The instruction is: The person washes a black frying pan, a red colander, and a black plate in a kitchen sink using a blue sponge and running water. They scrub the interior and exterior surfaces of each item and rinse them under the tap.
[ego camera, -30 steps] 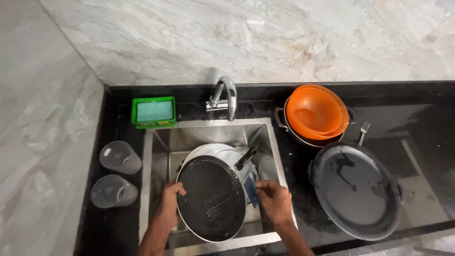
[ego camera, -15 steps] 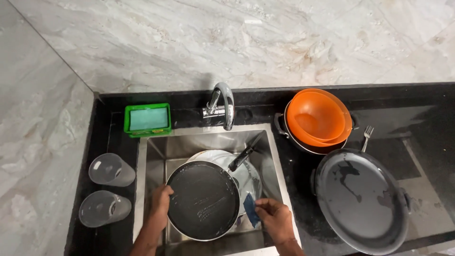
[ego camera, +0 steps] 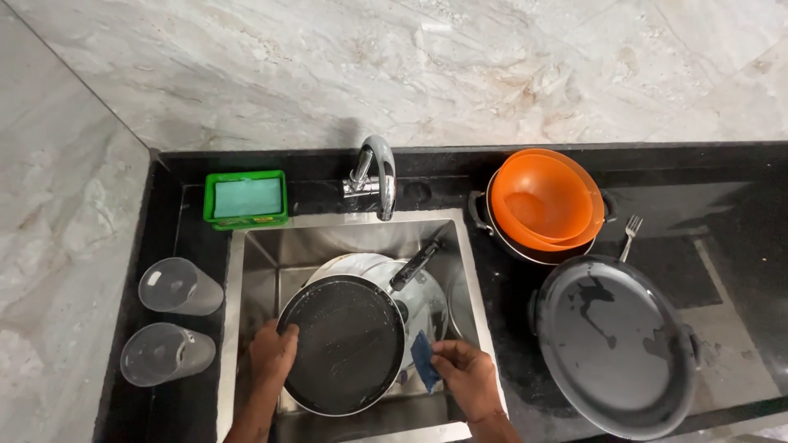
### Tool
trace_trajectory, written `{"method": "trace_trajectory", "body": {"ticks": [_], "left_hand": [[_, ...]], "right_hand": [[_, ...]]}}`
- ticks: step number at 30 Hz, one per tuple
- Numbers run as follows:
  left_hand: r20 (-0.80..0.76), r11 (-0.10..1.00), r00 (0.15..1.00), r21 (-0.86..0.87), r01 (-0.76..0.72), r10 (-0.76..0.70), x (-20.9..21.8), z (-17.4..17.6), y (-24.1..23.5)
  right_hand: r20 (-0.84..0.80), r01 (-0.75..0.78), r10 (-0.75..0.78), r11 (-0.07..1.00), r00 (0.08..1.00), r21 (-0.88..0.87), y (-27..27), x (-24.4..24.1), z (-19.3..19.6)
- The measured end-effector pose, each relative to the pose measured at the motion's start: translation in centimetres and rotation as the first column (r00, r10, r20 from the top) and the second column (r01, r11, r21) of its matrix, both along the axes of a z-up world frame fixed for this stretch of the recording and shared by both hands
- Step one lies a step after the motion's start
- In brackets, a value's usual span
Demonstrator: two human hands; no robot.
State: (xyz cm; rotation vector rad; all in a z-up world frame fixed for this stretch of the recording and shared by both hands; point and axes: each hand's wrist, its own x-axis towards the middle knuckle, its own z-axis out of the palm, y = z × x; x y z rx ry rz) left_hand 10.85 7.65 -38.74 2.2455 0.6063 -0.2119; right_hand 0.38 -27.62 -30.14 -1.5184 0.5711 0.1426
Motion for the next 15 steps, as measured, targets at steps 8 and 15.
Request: {"method": "trace_trajectory", "body": {"ticks": [8,15], "left_hand": [[0.137,0.991,0.982,-0.009,0.134,-0.132,-0.5,1.4,0.3],[0.222,0.988,0.964,0.088,0.13,-0.147,-1.0,3.9,-2.0]], "right_hand": [[0.055,0.085,-0.084,0.996,0.995,-0.015,-2.2,-0.7,8.1],[0.098,0.24,-0.249,0.966,0.963,0.095,-4.5,-0.4,15.2]]}}
